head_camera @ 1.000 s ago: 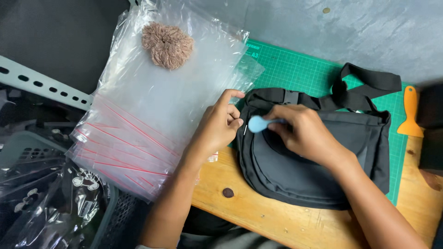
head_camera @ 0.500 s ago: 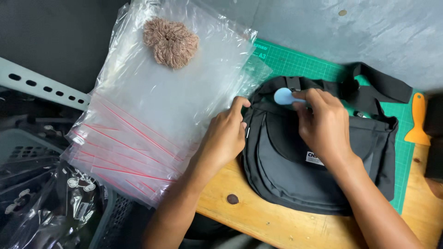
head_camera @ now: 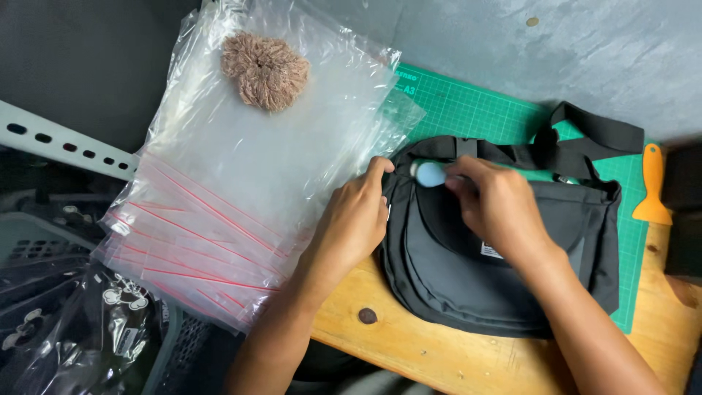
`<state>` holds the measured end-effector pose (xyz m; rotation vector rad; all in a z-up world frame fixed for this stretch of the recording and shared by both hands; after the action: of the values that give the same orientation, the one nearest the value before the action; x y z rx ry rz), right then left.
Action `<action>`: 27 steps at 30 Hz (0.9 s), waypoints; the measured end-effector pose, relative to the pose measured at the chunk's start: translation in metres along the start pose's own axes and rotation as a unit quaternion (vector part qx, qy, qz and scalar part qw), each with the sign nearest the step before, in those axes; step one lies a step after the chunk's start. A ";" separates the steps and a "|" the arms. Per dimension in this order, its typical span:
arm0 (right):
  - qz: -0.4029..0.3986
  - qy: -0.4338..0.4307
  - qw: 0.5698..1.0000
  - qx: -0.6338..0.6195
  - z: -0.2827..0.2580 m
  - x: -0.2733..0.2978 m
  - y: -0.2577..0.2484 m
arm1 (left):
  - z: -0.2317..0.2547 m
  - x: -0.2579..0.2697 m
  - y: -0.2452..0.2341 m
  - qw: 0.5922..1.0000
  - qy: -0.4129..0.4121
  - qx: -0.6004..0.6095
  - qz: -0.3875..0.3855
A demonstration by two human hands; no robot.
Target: The person places a small fluffy item into a clear plastic bag and seals it. They then place a camouflage-patterned bag into a larger plastic bag, seal it, and attach a sticker. Finally, the person uses a small blue brush to clean a black bag on a green cutting mat.
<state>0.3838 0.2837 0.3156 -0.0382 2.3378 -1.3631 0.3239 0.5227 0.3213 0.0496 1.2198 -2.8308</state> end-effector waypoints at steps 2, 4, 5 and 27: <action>-0.020 -0.005 0.993 0.112 0.012 -0.003 -0.011 | 0.000 0.000 0.000 1.000 0.009 0.003 0.001; -0.054 0.015 0.989 0.135 0.020 -0.004 -0.031 | 0.001 0.000 0.002 0.996 0.068 0.003 0.053; -0.053 0.014 0.989 0.136 0.014 -0.005 -0.030 | 0.003 -0.001 0.000 0.996 0.069 0.004 0.054; -0.001 0.036 0.993 -0.109 -0.031 -0.005 0.017 | 0.019 0.001 -0.004 0.992 0.074 -0.098 -0.006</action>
<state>0.3801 0.3190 0.3165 -0.0577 2.5373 -1.1211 0.3223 0.5122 0.3372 0.2477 1.5259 -2.7445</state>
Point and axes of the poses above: each hand's wrist, its own x-axis away from the middle knuckle, its own y-axis out of the palm, z = x × y, the point moved 2 cm from there along -x, towards the middle knuckle, and after that the axes turned 15 degrees about z, right-handed, at the moved point
